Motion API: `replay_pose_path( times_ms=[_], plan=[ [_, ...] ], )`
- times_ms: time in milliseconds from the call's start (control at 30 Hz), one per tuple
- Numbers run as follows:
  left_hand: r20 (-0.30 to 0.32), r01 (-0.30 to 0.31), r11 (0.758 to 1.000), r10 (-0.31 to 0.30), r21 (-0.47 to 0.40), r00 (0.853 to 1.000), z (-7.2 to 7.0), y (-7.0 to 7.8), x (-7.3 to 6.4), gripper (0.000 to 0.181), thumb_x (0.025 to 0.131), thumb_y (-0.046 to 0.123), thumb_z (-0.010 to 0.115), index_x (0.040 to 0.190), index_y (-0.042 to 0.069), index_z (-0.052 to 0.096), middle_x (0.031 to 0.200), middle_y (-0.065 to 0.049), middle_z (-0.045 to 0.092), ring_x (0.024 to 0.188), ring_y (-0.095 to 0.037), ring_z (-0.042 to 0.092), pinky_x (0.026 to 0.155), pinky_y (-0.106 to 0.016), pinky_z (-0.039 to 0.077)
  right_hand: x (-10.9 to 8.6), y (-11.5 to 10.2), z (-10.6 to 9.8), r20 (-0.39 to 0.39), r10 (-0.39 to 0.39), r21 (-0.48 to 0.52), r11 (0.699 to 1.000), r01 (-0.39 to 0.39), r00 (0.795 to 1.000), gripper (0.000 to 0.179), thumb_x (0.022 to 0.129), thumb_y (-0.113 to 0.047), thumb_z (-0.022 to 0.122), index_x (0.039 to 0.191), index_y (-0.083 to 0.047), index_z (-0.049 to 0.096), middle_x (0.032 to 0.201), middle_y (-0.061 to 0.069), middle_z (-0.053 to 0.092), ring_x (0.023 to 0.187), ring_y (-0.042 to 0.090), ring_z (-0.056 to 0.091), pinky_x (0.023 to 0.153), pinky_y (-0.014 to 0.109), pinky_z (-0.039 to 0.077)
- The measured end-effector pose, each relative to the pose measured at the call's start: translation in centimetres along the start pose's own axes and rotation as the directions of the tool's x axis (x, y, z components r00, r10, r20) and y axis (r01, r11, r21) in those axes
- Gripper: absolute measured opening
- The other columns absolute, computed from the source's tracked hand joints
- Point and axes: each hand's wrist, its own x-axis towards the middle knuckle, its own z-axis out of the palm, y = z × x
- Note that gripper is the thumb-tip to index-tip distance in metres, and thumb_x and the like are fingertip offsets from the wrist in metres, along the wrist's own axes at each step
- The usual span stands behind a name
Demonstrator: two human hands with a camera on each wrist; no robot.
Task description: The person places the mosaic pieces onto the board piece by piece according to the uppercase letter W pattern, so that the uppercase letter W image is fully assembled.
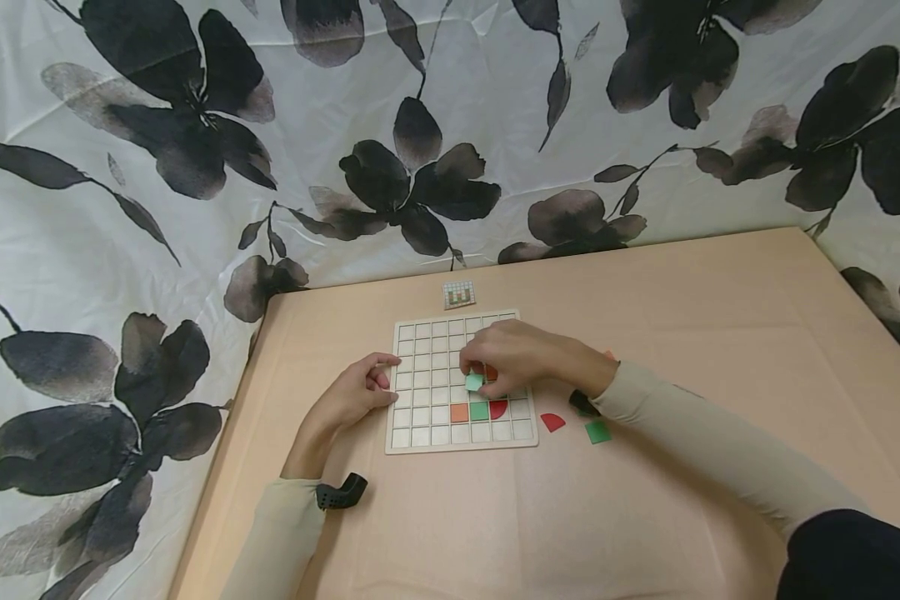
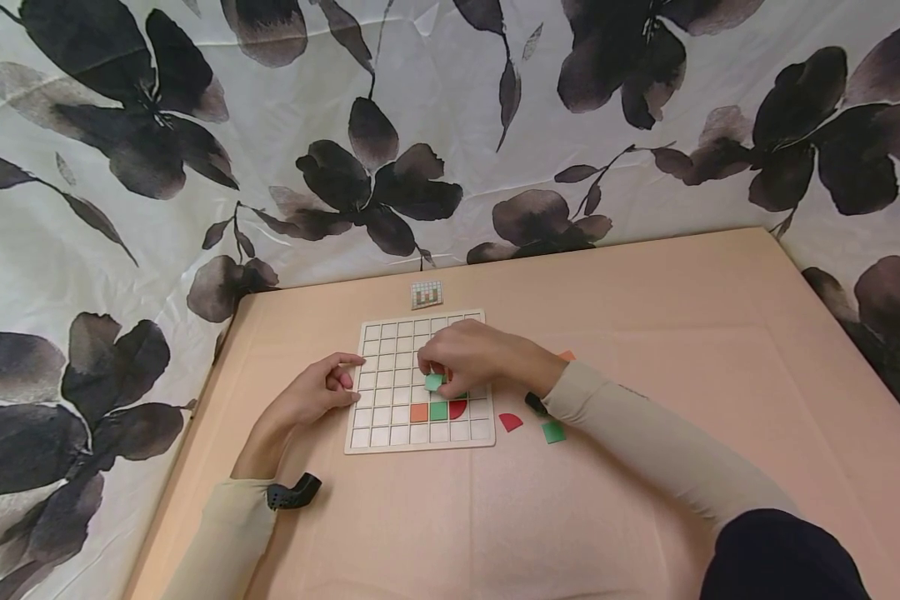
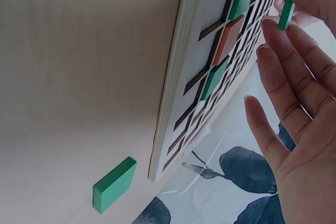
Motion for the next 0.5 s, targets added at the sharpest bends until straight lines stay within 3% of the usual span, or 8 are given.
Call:
replay_pose_path(
  times_ms=[500],
  plan=[
    [0.004,-0.006,1.0,0.006,-0.007,1.0,0.0,0.1,-0.1,0.057,0.086,-0.005,0.074,0.138,0.007,0.055,0.094,-0.011,0.053,0.077,-0.02,0.047,0.061,-0.024,0.04,1.3,-0.5,0.7,0.014,-0.044,-0.078,0.996,0.045,0.999,0.019,0.079,-0.029,0.073,0.096,-0.021,0.069,0.076,-0.012,0.056,0.071,0.007,0.051,0.063,0.027,0.042]
  ],
)
